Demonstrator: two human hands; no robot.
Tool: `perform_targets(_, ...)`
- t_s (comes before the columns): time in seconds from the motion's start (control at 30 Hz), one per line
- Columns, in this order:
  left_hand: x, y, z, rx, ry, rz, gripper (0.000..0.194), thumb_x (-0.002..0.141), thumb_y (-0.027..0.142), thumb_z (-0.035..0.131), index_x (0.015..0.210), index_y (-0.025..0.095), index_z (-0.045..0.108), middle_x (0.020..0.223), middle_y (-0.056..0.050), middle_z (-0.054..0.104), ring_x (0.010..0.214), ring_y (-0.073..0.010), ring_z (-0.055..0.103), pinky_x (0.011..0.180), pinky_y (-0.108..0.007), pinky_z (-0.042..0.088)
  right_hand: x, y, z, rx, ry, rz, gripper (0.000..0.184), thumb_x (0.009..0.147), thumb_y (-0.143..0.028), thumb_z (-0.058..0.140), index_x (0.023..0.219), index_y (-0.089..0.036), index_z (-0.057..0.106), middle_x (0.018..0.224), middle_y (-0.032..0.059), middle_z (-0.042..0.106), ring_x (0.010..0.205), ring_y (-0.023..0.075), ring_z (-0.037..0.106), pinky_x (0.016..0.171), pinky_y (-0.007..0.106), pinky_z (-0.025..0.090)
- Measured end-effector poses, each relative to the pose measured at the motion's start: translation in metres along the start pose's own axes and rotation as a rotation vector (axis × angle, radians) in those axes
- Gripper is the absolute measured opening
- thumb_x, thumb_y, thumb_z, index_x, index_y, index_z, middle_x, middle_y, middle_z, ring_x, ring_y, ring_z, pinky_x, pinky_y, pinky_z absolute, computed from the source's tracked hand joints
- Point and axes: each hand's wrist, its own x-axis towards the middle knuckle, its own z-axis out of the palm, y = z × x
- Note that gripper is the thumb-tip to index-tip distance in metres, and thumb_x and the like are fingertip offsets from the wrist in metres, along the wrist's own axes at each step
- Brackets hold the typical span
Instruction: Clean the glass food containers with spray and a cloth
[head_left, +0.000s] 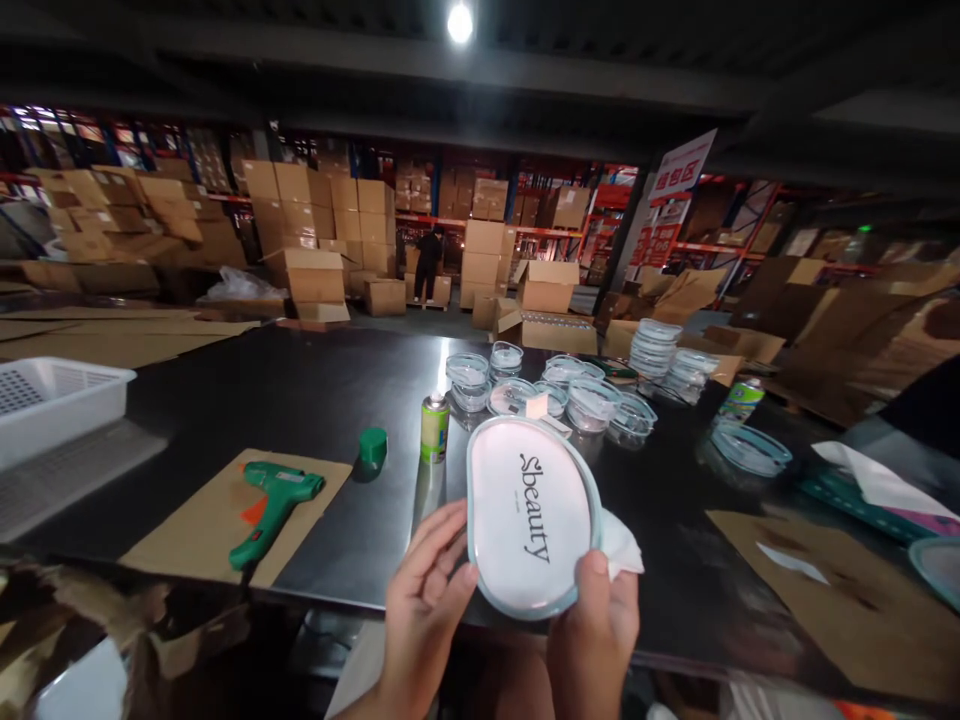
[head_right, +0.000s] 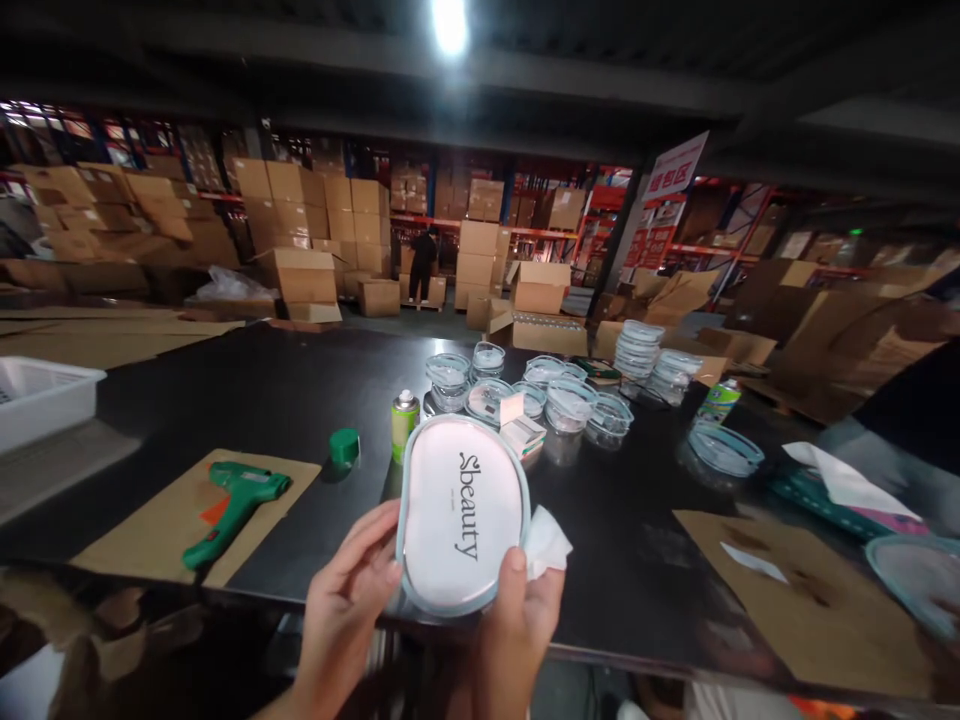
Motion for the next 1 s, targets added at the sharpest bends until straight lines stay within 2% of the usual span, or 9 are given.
perform_targets(0.13, 0.001, 0.003, -0.002, 0.019, -0.033, 0.013, 0.033, 0.075, 0.027, 0.074, 0.107, 0.022, 0.072, 0.132, -0.011, 0.058, 0.119, -0.0298, 0.058, 0.099, -0.034, 0.051, -0.005, -0.01, 0.006, -0.132, 0.052, 0.01, 0.064, 0.076, -0.055, 0.058, 0.126, -0.015, 0.053, 0.082, 0.0024, 0.065, 0.069, 0.0175, 0.057, 0.059, 0.026, 0.043)
perform_targets(0.37, 0.0, 0.0, -0.005, 0.013, -0.027, -0.002, 0.035, 0.073, 0.029, 0.076, 0.107, 0.021, 0.072, 0.133, -0.012, 0.056, 0.119, -0.0311, 0.057, 0.099, -0.036, 0.051, -0.005, -0.008, 0.008, -0.213, 0.071, -0.044, 0.055, 0.079, -0.057, 0.053, 0.117, -0.016, 0.057, 0.082, 0.0024, 0.066, 0.076, 0.0183, 0.056, 0.063, 0.027, 0.042)
perform_targets(0.47, 0.003, -0.003, -0.005, -0.01, -0.015, 0.003, 0.044, 0.071, 0.029, 0.077, 0.114, 0.022, 0.065, 0.133, -0.011, 0.056, 0.121, -0.0303, 0.055, 0.103, -0.038, 0.047, -0.004, -0.007, 0.008, -0.234, 0.095, 0.011, 0.054, 0.079, -0.058, 0.053, 0.113, -0.017, 0.058, 0.074, 0.0003, 0.063, 0.066, 0.0163, 0.052, 0.058, 0.026, 0.04)
perform_targets(0.57, 0.012, -0.002, -0.004, -0.042, 0.026, 0.015, 0.067, 0.064, 0.028, 0.082, 0.125, 0.028, 0.053, 0.142, -0.009, 0.047, 0.134, -0.0283, 0.042, 0.11, -0.037, 0.037, -0.002, -0.005, 0.008, -0.168, 0.084, 0.05, 0.057, 0.077, -0.059, 0.056, 0.116, -0.017, 0.057, 0.072, -0.0011, 0.062, 0.063, 0.0158, 0.052, 0.054, 0.026, 0.04)
perform_targets(0.63, 0.019, 0.002, -0.003, -0.127, -0.011, -0.097, 0.088, 0.057, 0.029, 0.085, 0.134, 0.032, 0.043, 0.147, -0.008, 0.041, 0.136, -0.0303, 0.038, 0.108, -0.038, 0.04, 0.0, -0.001, 0.008, -0.086, 0.044, 0.05, 0.062, 0.077, -0.059, 0.058, 0.122, -0.017, 0.053, 0.079, 0.0008, 0.065, 0.068, 0.0172, 0.056, 0.058, 0.026, 0.043)
perform_targets(0.7, 0.024, 0.007, -0.002, -0.254, -0.104, -0.312, 0.1, 0.054, 0.029, 0.085, 0.141, 0.031, 0.035, 0.144, -0.011, 0.045, 0.132, -0.0342, 0.043, 0.102, -0.043, 0.045, 0.003, 0.003, 0.008, -0.06, 0.0, 0.038, 0.066, 0.077, -0.059, 0.059, 0.128, -0.017, 0.05, 0.088, 0.0033, 0.067, 0.073, 0.0183, 0.059, 0.062, 0.027, 0.045)
perform_targets(0.8, 0.025, 0.012, 0.0, -0.379, -0.202, -0.583, 0.089, 0.058, 0.03, 0.08, 0.138, 0.022, 0.043, 0.131, -0.014, 0.059, 0.122, -0.037, 0.053, 0.101, -0.048, 0.044, 0.005, 0.01, 0.006, -0.105, -0.055, -0.012, 0.068, 0.078, -0.059, 0.059, 0.131, -0.017, 0.049, 0.093, 0.0046, 0.068, 0.076, 0.0185, 0.06, 0.062, 0.026, 0.045)
perform_targets(0.87, 0.023, 0.011, 0.0, -0.409, -0.203, -0.659, 0.079, 0.06, 0.03, 0.079, 0.133, 0.018, 0.051, 0.122, -0.015, 0.065, 0.117, -0.0376, 0.057, 0.101, -0.049, 0.043, 0.005, 0.013, 0.006, -0.123, -0.093, -0.05, 0.072, 0.078, -0.061, 0.06, 0.133, -0.016, 0.047, 0.094, 0.0053, 0.067, 0.076, 0.0188, 0.06, 0.061, 0.026, 0.045)
perform_targets(1.0, 0.019, 0.009, -0.001, -0.462, -0.145, -0.671, 0.076, 0.056, 0.026, 0.079, 0.128, 0.016, 0.057, 0.111, -0.013, 0.071, 0.113, -0.037, 0.06, 0.101, -0.048, 0.043, 0.0, 0.019, 0.005, -0.134, -0.139, -0.075, 0.07, 0.083, -0.058, 0.055, 0.137, -0.015, 0.042, 0.105, 0.0083, 0.066, 0.084, 0.0207, 0.061, 0.065, 0.027, 0.047)
